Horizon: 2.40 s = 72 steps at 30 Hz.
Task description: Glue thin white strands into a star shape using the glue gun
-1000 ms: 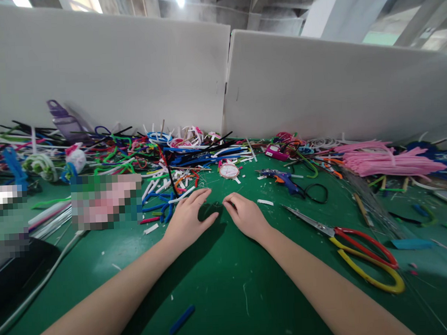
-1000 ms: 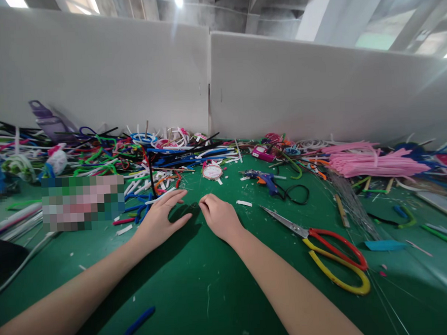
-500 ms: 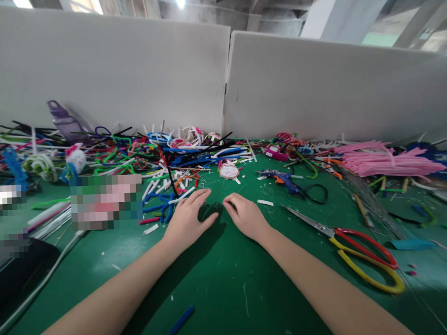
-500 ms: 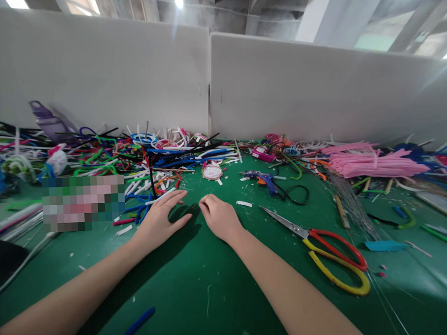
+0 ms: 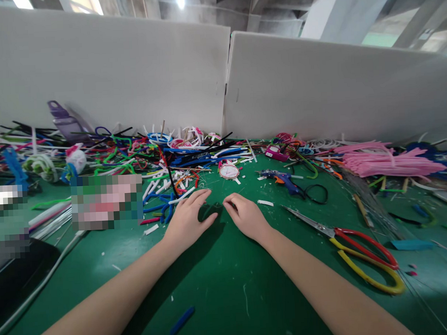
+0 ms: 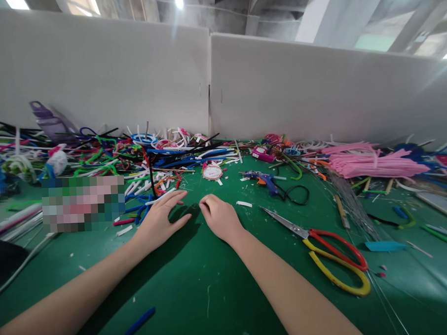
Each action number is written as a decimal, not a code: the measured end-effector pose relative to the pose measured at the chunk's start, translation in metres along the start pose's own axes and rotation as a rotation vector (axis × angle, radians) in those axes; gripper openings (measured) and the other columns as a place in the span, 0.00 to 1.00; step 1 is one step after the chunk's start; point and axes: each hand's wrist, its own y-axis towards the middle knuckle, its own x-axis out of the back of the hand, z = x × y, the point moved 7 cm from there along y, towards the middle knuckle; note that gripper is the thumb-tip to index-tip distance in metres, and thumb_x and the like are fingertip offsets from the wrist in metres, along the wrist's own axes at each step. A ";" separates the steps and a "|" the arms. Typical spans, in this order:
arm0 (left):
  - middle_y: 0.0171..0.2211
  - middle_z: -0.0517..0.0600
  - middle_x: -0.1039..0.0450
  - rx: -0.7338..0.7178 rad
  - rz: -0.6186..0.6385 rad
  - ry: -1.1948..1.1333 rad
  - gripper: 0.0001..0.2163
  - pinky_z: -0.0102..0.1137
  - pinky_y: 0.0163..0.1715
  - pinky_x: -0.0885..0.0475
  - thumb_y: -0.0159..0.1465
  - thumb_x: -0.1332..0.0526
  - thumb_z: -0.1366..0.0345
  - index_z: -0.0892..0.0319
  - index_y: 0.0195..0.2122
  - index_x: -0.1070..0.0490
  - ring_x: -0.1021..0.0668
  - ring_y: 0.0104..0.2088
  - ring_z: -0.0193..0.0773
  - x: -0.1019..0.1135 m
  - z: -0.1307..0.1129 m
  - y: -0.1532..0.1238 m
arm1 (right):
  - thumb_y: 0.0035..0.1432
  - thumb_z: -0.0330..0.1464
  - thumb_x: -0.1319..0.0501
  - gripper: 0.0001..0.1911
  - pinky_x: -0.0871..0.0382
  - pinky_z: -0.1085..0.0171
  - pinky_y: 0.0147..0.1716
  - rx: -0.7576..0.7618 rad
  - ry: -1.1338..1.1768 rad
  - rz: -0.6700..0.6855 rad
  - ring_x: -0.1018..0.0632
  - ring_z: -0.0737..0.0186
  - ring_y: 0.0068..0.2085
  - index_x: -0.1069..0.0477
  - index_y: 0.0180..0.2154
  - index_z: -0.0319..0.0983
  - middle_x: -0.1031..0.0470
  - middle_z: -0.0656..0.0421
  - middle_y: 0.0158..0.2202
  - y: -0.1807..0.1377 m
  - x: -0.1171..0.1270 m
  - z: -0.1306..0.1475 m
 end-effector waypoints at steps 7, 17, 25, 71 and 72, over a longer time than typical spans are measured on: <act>0.55 0.53 0.38 0.008 0.007 -0.008 0.22 0.39 0.49 0.35 0.59 0.43 0.59 0.55 0.55 0.43 0.26 0.44 0.40 0.000 -0.001 0.000 | 0.62 0.34 0.53 0.11 0.37 0.67 0.32 -0.010 0.006 -0.003 0.28 0.66 0.33 0.34 0.37 0.40 0.29 0.58 0.37 0.000 0.000 -0.001; 0.55 0.53 0.39 0.015 0.013 -0.012 0.23 0.38 0.48 0.34 0.60 0.43 0.59 0.55 0.55 0.43 0.25 0.41 0.38 0.000 0.000 0.000 | 0.60 0.35 0.51 0.09 0.38 0.67 0.30 -0.028 0.034 -0.014 0.29 0.66 0.32 0.34 0.37 0.40 0.29 0.58 0.34 0.000 0.001 -0.002; 0.55 0.53 0.38 0.011 0.006 0.006 0.22 0.39 0.49 0.34 0.60 0.44 0.59 0.55 0.55 0.43 0.26 0.43 0.39 0.000 -0.001 0.000 | 0.59 0.37 0.49 0.11 0.38 0.66 0.29 -0.068 0.063 -0.028 0.30 0.67 0.29 0.35 0.40 0.40 0.30 0.59 0.32 0.000 0.000 -0.007; 0.54 0.53 0.38 0.014 0.023 -0.017 0.22 0.40 0.47 0.33 0.60 0.44 0.58 0.55 0.55 0.43 0.25 0.40 0.39 -0.001 0.001 -0.001 | 0.55 0.47 0.50 0.29 0.41 0.54 0.41 -0.748 -0.668 -0.181 0.34 0.47 0.48 0.39 0.49 0.32 0.33 0.44 0.45 -0.021 0.105 -0.144; 0.54 0.53 0.38 0.017 0.025 -0.018 0.22 0.39 0.47 0.33 0.60 0.44 0.58 0.55 0.55 0.43 0.25 0.40 0.39 -0.001 0.001 -0.001 | 0.55 0.48 0.51 0.29 0.41 0.54 0.41 -0.759 -0.673 -0.153 0.33 0.46 0.47 0.39 0.48 0.32 0.32 0.44 0.45 -0.021 0.103 -0.146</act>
